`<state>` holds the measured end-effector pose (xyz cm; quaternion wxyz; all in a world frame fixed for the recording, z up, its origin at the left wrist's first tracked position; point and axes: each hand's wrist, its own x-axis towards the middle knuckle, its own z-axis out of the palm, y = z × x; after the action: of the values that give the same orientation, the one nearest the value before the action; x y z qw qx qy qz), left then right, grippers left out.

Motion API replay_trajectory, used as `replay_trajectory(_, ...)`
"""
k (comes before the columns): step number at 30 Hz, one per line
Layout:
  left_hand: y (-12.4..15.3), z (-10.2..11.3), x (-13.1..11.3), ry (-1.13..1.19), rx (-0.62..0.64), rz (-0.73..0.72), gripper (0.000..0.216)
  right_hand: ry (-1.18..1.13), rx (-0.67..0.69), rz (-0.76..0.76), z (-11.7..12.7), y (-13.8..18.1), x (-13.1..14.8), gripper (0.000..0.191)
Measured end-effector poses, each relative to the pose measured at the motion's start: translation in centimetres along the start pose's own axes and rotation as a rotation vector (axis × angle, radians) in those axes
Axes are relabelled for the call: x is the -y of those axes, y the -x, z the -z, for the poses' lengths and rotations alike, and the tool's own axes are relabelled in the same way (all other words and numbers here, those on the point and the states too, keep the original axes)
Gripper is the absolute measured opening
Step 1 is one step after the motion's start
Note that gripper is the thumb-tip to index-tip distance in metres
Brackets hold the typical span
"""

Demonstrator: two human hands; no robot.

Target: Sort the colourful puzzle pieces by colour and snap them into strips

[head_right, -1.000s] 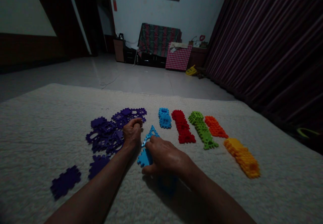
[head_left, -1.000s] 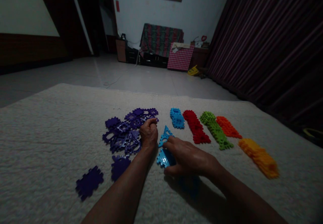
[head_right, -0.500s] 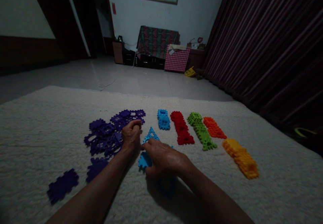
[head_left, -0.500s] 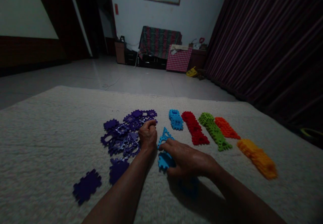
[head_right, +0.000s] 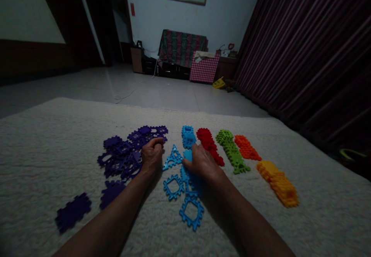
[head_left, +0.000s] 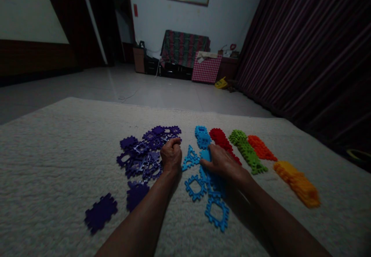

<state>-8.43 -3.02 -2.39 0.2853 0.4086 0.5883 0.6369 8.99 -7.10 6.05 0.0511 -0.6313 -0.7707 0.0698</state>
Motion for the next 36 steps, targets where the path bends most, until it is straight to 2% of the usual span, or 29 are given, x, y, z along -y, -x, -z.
replay_trajectory(5,0.2,0.1,-0.3,-0.002,0.003,-0.010,0.031,0.062,0.054,-0.048,0.5,0.2,0.4,0.038)
replay_trajectory(9,0.2,0.2,-0.6,-0.018,0.009,-0.004,0.032,0.040,0.062,-0.026,0.1,-0.1,-0.1,0.037)
replay_trajectory(11,0.2,0.3,-0.8,-0.025,0.014,0.006,0.032,0.024,-0.002,-0.009,-0.2,-0.4,-0.5,0.035)
replay_trajectory(16,0.3,0.3,-0.9,-0.034,0.030,0.000,0.032,-0.022,-0.292,0.029,-1.2,-1.7,-0.6,0.035)
replay_trajectory(19,0.3,0.3,-0.9,-0.043,0.029,-0.003,0.032,-0.031,-0.384,0.071,-2.0,-2.4,-0.5,0.035)
replay_trajectory(24,0.2,0.4,-0.8,-0.047,0.037,-0.007,0.033,0.018,-0.414,0.050,-3.1,-3.2,-0.7,0.033)
replay_trajectory(31,0.2,0.3,-0.8,-0.051,0.038,-0.007,0.032,0.075,-0.412,0.016,-3.3,-3.3,-0.4,0.030)
replay_trajectory(36,0.3,0.3,-0.7,-0.045,0.031,-0.005,0.033,0.061,-0.493,0.055,-3.1,-3.2,-0.7,0.040)
